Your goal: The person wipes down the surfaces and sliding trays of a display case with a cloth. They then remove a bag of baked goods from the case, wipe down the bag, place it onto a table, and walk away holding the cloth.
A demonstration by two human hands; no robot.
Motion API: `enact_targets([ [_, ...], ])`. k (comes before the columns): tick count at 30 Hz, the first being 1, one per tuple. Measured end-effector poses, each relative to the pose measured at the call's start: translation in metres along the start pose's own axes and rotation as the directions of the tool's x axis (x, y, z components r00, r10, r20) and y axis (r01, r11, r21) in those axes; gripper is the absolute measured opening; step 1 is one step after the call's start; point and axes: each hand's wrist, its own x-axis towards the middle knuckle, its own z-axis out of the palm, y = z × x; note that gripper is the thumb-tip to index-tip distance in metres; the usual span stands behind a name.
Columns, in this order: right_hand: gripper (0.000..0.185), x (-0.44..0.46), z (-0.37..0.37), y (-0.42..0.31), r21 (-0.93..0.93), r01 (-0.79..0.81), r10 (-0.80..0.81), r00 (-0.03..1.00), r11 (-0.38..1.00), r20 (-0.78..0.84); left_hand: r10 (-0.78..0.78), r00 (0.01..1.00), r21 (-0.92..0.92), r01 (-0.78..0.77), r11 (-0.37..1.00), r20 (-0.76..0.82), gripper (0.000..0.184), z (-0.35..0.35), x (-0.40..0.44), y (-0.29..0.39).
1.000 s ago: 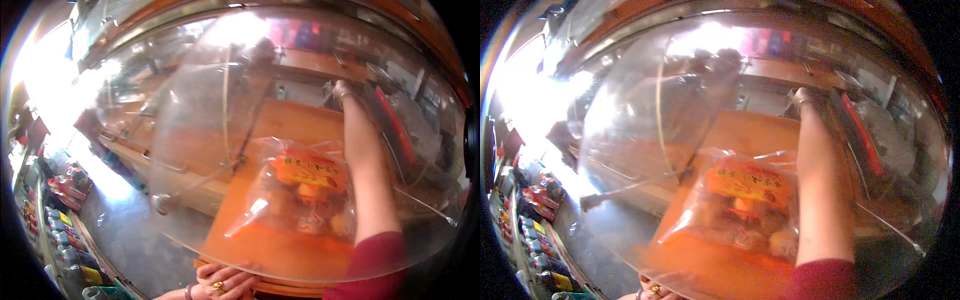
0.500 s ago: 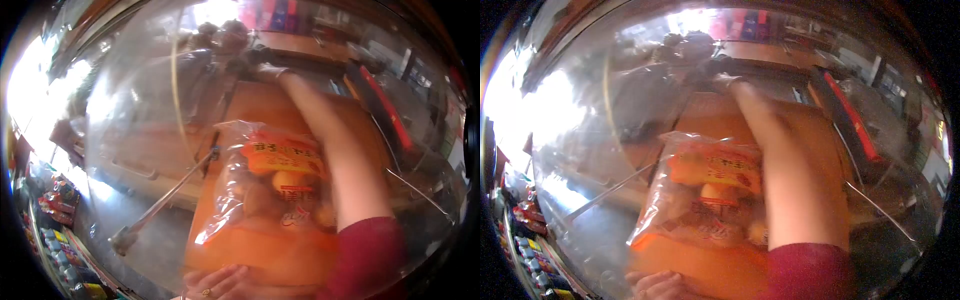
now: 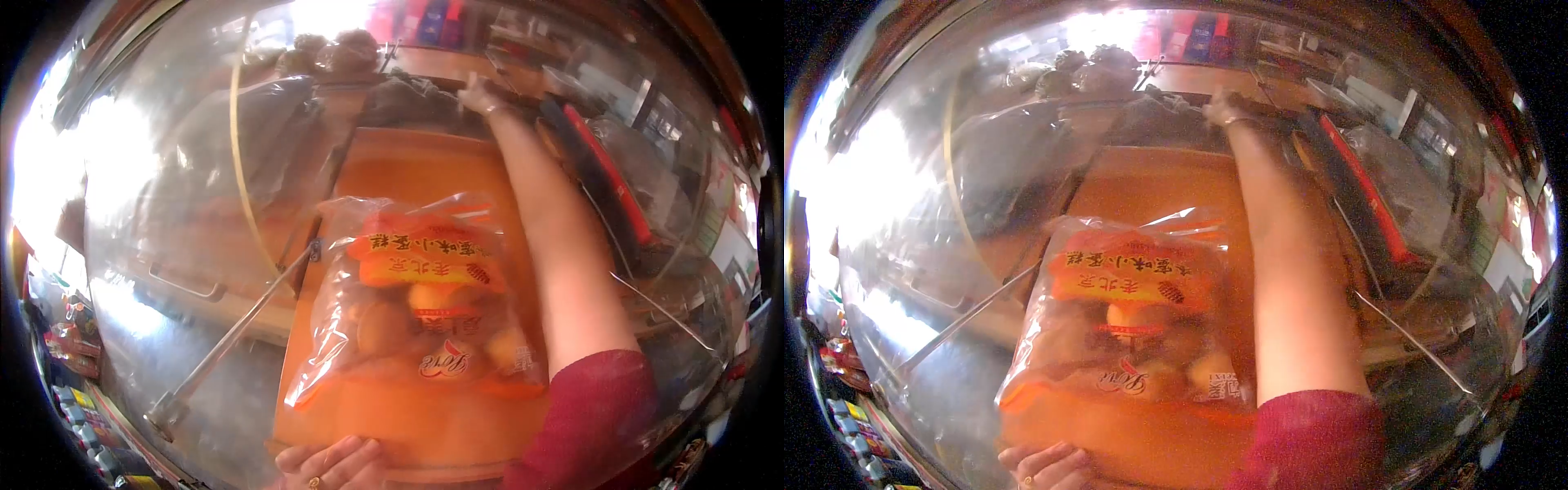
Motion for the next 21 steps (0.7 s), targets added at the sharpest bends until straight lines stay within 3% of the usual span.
enact_targets([
  [1,0.039,0.008,0.020,-0.016,0.138,0.191,-0.175,0.977,0.972,-0.118,0.004,1.000,-0.001,-0.004,1.000,0.002,0.022,-0.002,0.002,0.001],
  [3,0.043,0.024,0.058,-0.048,0.291,0.594,-0.501,0.797,0.750,-0.337,-0.013,0.997,0.043,0.009,0.999,0.075,0.021,-0.004,0.003,0.002],
  [4,0.043,0.019,0.055,-0.066,0.276,0.619,-0.581,0.786,0.735,-0.212,-0.012,0.997,0.038,0.009,0.999,0.078,0.021,-0.003,0.005,0.002],
  [5,0.043,0.007,0.051,-0.074,0.213,0.566,-0.575,0.818,0.796,-0.024,-0.040,0.996,0.004,0.040,0.999,0.078,0.020,-0.004,0.006,0.002],
  [7,0.043,0.004,0.044,-0.076,0.136,0.523,-0.537,0.837,0.841,0.108,-0.066,0.995,-0.027,0.068,0.997,0.074,0.019,-0.002,0.008,0.004],
  [9,0.043,0.005,0.034,-0.055,0.064,0.436,-0.440,0.891,0.898,0.110,-0.128,0.989,-0.094,0.120,0.988,-0.079,0.017,0.006,0.012,0.007],
  [13,0.043,0.002,0.007,0.025,-0.080,0.037,-0.036,0.999,0.996,0.015,-0.120,0.989,-0.043,0.116,0.992,-0.091,0.018,0.004,0.016,0.008],
  [16,0.042,-0.013,-0.011,0.065,-0.123,-0.234,0.233,0.972,0.964,-0.025,-0.101,0.992,-0.055,0.096,0.994,-0.081,0.017,0.003,0.016,0.006],
  [18,0.042,-0.009,-0.012,0.066,-0.113,-0.264,0.263,0.965,0.958,-0.025,-0.110,0.990,-0.090,0.102,0.991,-0.091,0.018,0.005,0.017,0.007],
  [21,0.042,0.007,0.003,0.028,-0.051,-0.122,0.122,0.993,0.991,0.000,-0.121,0.992,-0.082,0.117,0.990,-0.045,0.019,0.003,0.017,0.008],
])
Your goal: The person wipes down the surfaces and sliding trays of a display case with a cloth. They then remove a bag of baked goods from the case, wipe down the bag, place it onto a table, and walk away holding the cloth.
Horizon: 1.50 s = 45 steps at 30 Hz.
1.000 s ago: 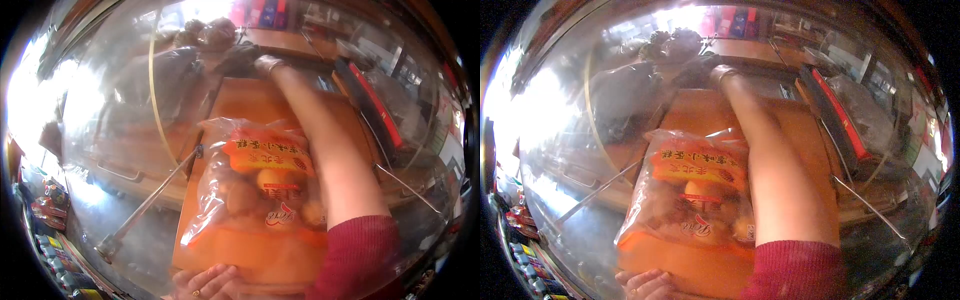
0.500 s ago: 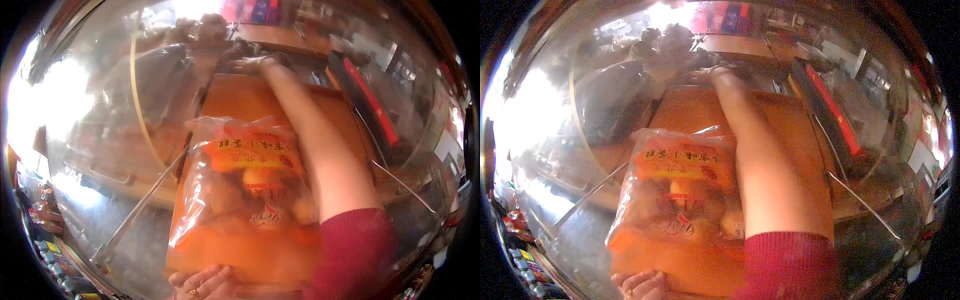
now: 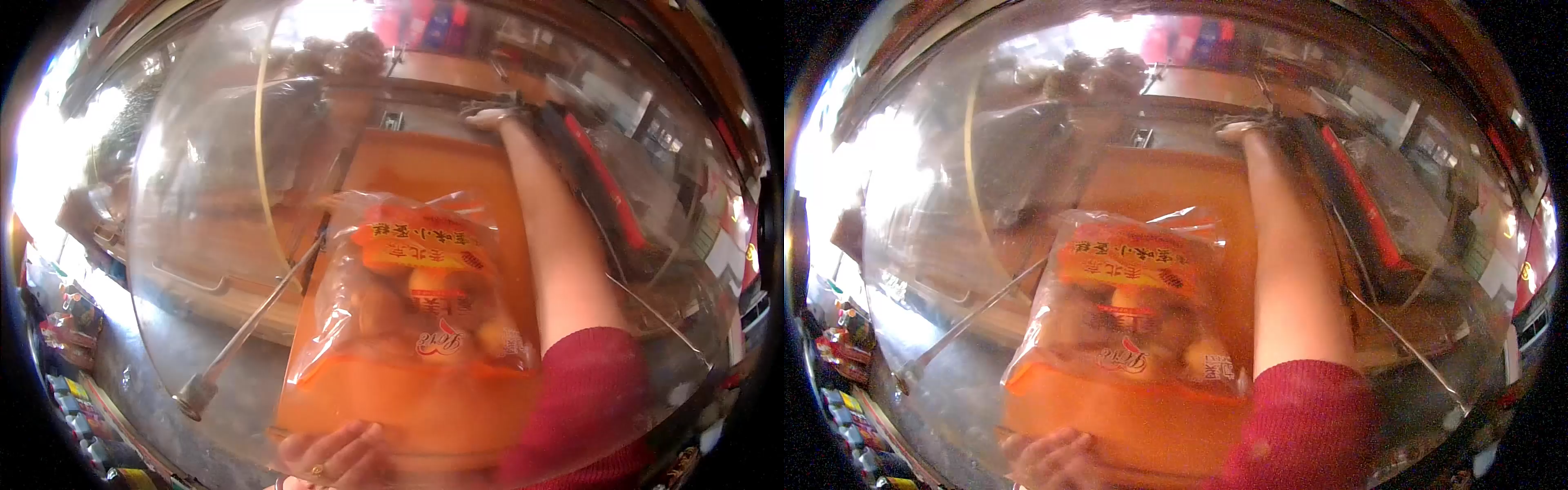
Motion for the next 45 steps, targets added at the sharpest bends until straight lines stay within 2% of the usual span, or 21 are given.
enact_targets([
  [2,0.042,0.004,0.013,-0.039,0.076,0.193,-0.195,0.981,0.978,0.023,-0.010,1.000,-0.001,0.010,1.000,-0.002,0.019,-0.002,0.000,0.000],
  [5,0.042,-0.005,0.027,-0.084,0.148,0.441,-0.454,0.889,0.885,0.064,-0.020,0.999,-0.013,0.020,1.000,-0.027,0.020,0.001,0.000,0.002],
  [7,0.042,-0.006,0.028,-0.086,0.123,0.454,-0.465,0.882,0.882,0.080,-0.024,0.999,-0.016,0.023,1.000,-0.043,0.020,0.003,0.001,0.001],
  [9,0.042,-0.001,0.019,-0.067,0.069,0.384,-0.388,0.920,0.921,0.057,-0.016,0.999,-0.009,0.015,1.000,-0.037,0.020,0.003,0.002,0.001],
  [12,0.042,-0.001,0.004,-0.007,-0.023,0.107,-0.107,0.994,0.994,0.012,-0.027,0.999,0.000,0.027,1.000,-0.046,0.020,0.003,0.000,0.001],
  [14,0.042,-0.008,-0.004,0.021,-0.051,-0.059,0.059,0.998,0.997,-0.008,-0.022,0.998,-0.011,0.022,1.000,-0.061,0.020,0.004,-0.002,0.000],
  [15,0.042,-0.010,-0.007,0.025,-0.066,-0.113,0.113,0.994,0.991,-0.007,-0.018,0.997,-0.018,0.016,1.000,-0.077,0.020,0.005,-0.002,0.000],
  [17,0.042,-0.008,-0.005,0.019,-0.054,-0.119,0.120,0.993,0.991,-0.003,-0.008,0.997,-0.019,0.006,1.000,-0.082,0.019,0.005,-0.003,-0.002],
  [21,0.042,-0.002,0.012,-0.039,0.069,0.161,-0.163,0.987,0.984,0.016,-0.012,0.997,-0.039,0.009,0.999,-0.082,0.016,0.005,-0.001,-0.001],
  [24,0.041,-0.009,0.023,-0.087,0.149,0.417,-0.428,0.902,0.897,0.055,-0.043,0.997,-0.054,0.040,0.998,-0.056,0.014,0.004,0.001,0.001],
  [26,0.041,-0.014,0.021,-0.091,0.130,0.466,-0.478,0.875,0.875,0.080,-0.041,0.997,-0.039,0.039,0.998,-0.062,0.014,0.003,0.002,0.003],
  [29,0.041,-0.011,0.008,-0.052,0.042,0.348,-0.350,0.935,0.937,0.058,-0.031,0.997,-0.009,0.031,0.999,-0.065,0.014,0.004,0.004,0.002],
  [32,0.041,-0.017,-0.007,0.017,-0.054,0.047,-0.046,0.999,0.997,0.021,-0.031,0.997,0.004,0.031,1.000,-0.077,0.015,0.005,0.000,0.001],
  [35,0.041,-0.033,-0.016,0.055,-0.120,-0.182,0.186,0.982,0.976,0.022,-0.030,0.992,0.019,0.033,0.999,-0.120,0.015,0.008,0.000,0.000],
  [42,0.041,-0.029,-0.012,0.048,-0.176,-0.227,0.240,0.969,0.958,0.060,-0.012,0.991,0.022,0.015,1.000,-0.134,0.017,0.010,-0.003,-0.001],
  [44,0.041,-0.021,-0.012,0.036,-0.133,-0.153,0.161,0.986,0.979,0.050,-0.021,0.992,0.005,0.022,1.000,-0.126,0.018,0.007,-0.002,-0.002],
  [45,0.041,-0.014,-0.013,0.028,-0.038,-0.075,0.076,0.996,0.996,0.035,-0.021,0.992,-0.010,0.020,1.000,-0.124,0.018,0.007,-0.001,-0.001],
])
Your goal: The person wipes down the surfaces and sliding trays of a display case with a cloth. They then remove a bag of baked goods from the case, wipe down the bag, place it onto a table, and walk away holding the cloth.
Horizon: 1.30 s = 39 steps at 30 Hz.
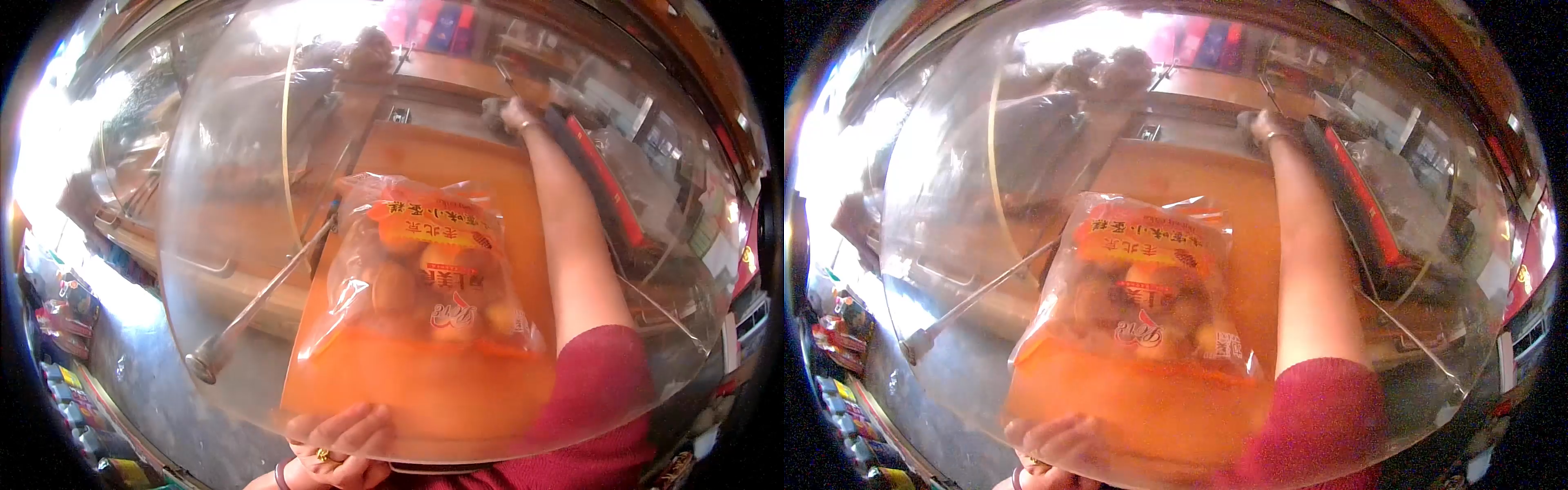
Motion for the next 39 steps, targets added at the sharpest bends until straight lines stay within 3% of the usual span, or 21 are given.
enact_targets([
  [2,0.042,0.024,0.004,-0.026,0.331,0.234,-0.238,0.971,0.914,-0.031,-0.010,1.000,0.034,0.010,0.999,-0.008,0.022,0.002,-0.010,-0.001],
  [4,0.042,0.014,0.001,-0.076,0.584,0.281,-0.279,0.955,0.761,-0.095,-0.020,1.000,0.074,0.021,0.997,-0.014,0.025,0.001,-0.017,-0.002],
  [5,0.041,0.007,0.005,-0.098,0.665,0.310,-0.400,0.916,0.679,-0.018,-0.027,0.999,0.051,0.029,0.998,-0.033,0.025,0.001,-0.019,0.000],
  [7,0.037,-0.031,0.001,-0.141,0.575,0.511,-0.635,0.772,0.638,0.018,-0.039,0.998,0.028,0.040,0.999,-0.054,0.025,-0.002,-0.021,0.003],
  [8,0.035,-0.061,-0.007,-0.153,0.381,0.678,-0.740,0.672,0.628,0.023,-0.019,1.000,0.028,0.019,0.999,-0.015,0.025,-0.005,-0.022,0.006],
  [9,0.035,-0.060,0.003,-0.158,0.383,0.681,-0.744,0.668,0.624,0.025,-0.001,1.000,0.029,0.000,1.000,0.024,0.024,-0.009,-0.023,0.009],
  [12,0.033,-0.064,0.020,-0.166,0.656,0.628,-0.857,0.513,0.419,0.056,-0.011,1.000,0.010,0.010,1.000,0.029,0.022,-0.017,-0.020,0.020],
  [13,0.032,-0.083,-0.011,-0.173,0.622,0.589,-0.831,0.521,0.516,0.196,0.000,1.000,0.038,-0.001,0.999,0.020,0.020,-0.027,-0.027,0.016],
  [15,0.032,-0.094,-0.027,-0.171,0.575,0.547,-0.784,0.526,0.608,0.329,0.019,0.999,0.032,-0.020,0.999,0.025,0.020,-0.032,-0.033,0.021],
  [17,0.027,-0.090,-0.019,-0.175,0.300,0.726,-0.770,0.485,0.619,0.414,0.008,1.000,-0.051,-0.010,0.999,-0.028,0.020,-0.035,-0.036,0.030],
  [21,0.024,-0.107,-0.020,-0.178,0.339,0.756,-0.806,0.404,0.561,0.433,0.015,1.000,-0.076,-0.015,0.997,0.003,0.019,-0.052,-0.050,0.034],
  [22,0.023,-0.101,0.003,-0.181,0.488,0.744,-0.882,0.452,0.457,0.136,-0.002,1.000,-0.085,0.003,0.996,0.012,0.019,-0.053,-0.051,0.035],
  [24,0.024,-0.074,0.033,-0.184,0.613,0.717,-0.851,0.508,0.333,-0.132,0.011,1.000,-0.089,-0.010,0.996,0.009,0.019,-0.052,-0.051,0.034],
  [25,0.027,-0.046,0.031,-0.187,0.414,0.847,-0.942,0.288,0.334,0.171,0.020,0.998,-0.085,-0.016,0.996,0.053,0.019,-0.056,-0.049,0.034],
  [26,0.027,-0.062,0.019,-0.182,0.387,0.824,-0.904,0.321,0.414,0.284,0.020,0.998,-0.097,-0.015,0.995,0.056,0.019,-0.055,-0.050,0.035],
  [28,0.028,-0.082,0.008,-0.177,0.329,0.796,-0.856,0.423,0.508,0.298,0.011,0.998,-0.065,-0.007,0.998,0.060,0.021,-0.054,-0.051,0.035],
  [32,0.030,-0.075,0.006,-0.176,0.096,0.791,-0.792,0.584,0.605,0.178,-0.015,0.999,-0.039,0.016,0.999,0.050,0.020,-0.052,-0.054,0.039],
  [33,0.031,-0.064,0.005,-0.167,-0.021,0.754,-0.747,0.653,0.656,0.127,0.061,0.995,0.004,-0.061,0.998,0.076,0.020,-0.053,-0.056,0.029],
  [37,0.035,-0.007,-0.023,-0.084,-0.442,0.359,-0.459,0.877,0.822,-0.143,0.050,0.998,0.015,-0.051,0.999,0.045,0.020,-0.050,-0.057,0.033],
  [39,0.039,-0.020,-0.053,-0.024,-0.285,0.258,-0.333,0.908,0.923,-0.255,-0.018,0.999,-0.025,0.019,1.000,0.038,0.019,-0.052,-0.052,0.040],
])
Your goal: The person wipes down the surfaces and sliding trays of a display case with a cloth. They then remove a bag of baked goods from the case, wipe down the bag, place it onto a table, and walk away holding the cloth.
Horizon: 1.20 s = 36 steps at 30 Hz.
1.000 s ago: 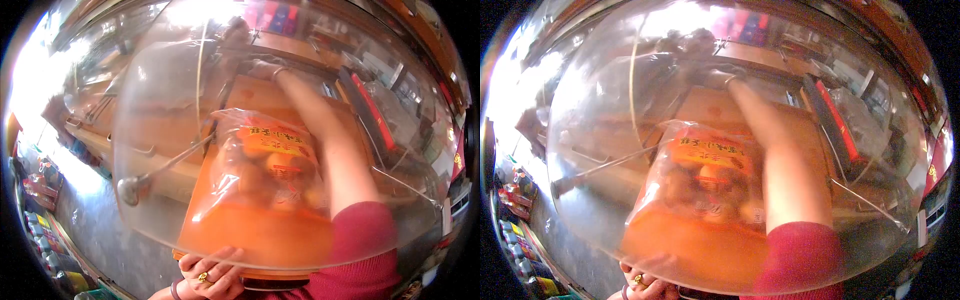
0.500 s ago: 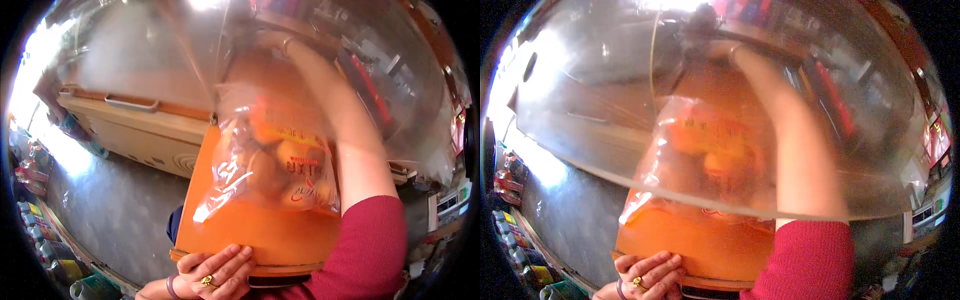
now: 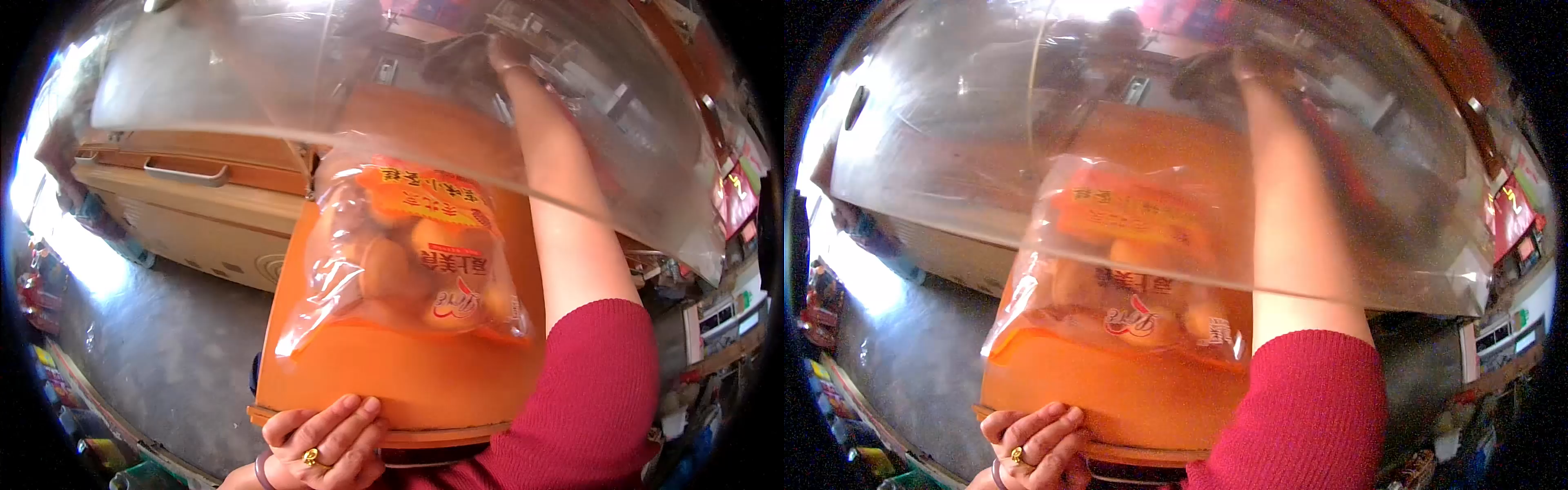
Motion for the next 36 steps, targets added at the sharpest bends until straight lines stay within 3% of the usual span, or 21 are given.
enact_targets([
  [3,0.038,-0.049,0.005,0.047,-0.009,-0.166,0.165,0.972,0.986,0.169,0.011,1.000,-0.007,-0.011,1.000,-0.005,0.019,0.001,-0.001,-0.001],
  [7,0.038,-0.096,0.009,0.054,0.042,-0.161,0.138,0.931,0.986,0.337,0.044,0.999,-0.004,-0.044,0.999,-0.020,0.020,0.000,-0.003,-0.005],
  [12,0.038,-0.091,-0.019,0.020,0.309,0.019,-0.127,0.935,0.951,0.331,0.067,0.997,-0.003,-0.067,0.998,-0.047,0.021,0.002,-0.007,-0.010],
  [15,0.039,-0.072,-0.032,-0.030,0.449,0.175,-0.346,0.877,0.876,0.333,0.125,0.992,0.066,-0.123,0.990,-0.020,0.020,0.003,-0.008,-0.018],
  [18,0.039,-0.059,-0.027,-0.087,0.484,0.288,-0.501,0.768,0.826,0.398,0.128,0.991,0.081,-0.124,0.989,-0.040,0.020,0.004,-0.010,-0.018],
  [21,0.039,-0.051,-0.013,-0.121,0.461,0.333,-0.537,0.719,0.823,0.440,0.127,0.991,0.077,-0.124,0.989,-0.036,0.021,0.004,-0.010,-0.019],
  [26,0.040,-0.038,0.000,-0.129,0.448,0.276,-0.455,0.814,0.850,0.361,0.122,0.992,0.096,-0.120,0.988,-0.022,0.022,0.006,-0.012,-0.015],
  [30,0.041,-0.044,-0.026,-0.116,0.554,0.202,-0.385,0.893,0.808,0.236,0.160,0.987,0.097,-0.158,0.983,-0.014,0.023,0.007,-0.015,-0.018],
  [33,0.041,-0.047,-0.071,-0.096,0.719,0.130,-0.315,0.940,0.683,0.129,0.182,0.982,0.112,-0.176,0.978,-0.043,0.027,0.010,-0.014,-0.020],
  [36,0.042,-0.074,-0.127,-0.087,0.887,0.041,-0.253,0.963,0.461,0.087,0.155,0.988,0.097,-0.152,0.984,-0.021,0.038,0.009,-0.016,-0.021],
])
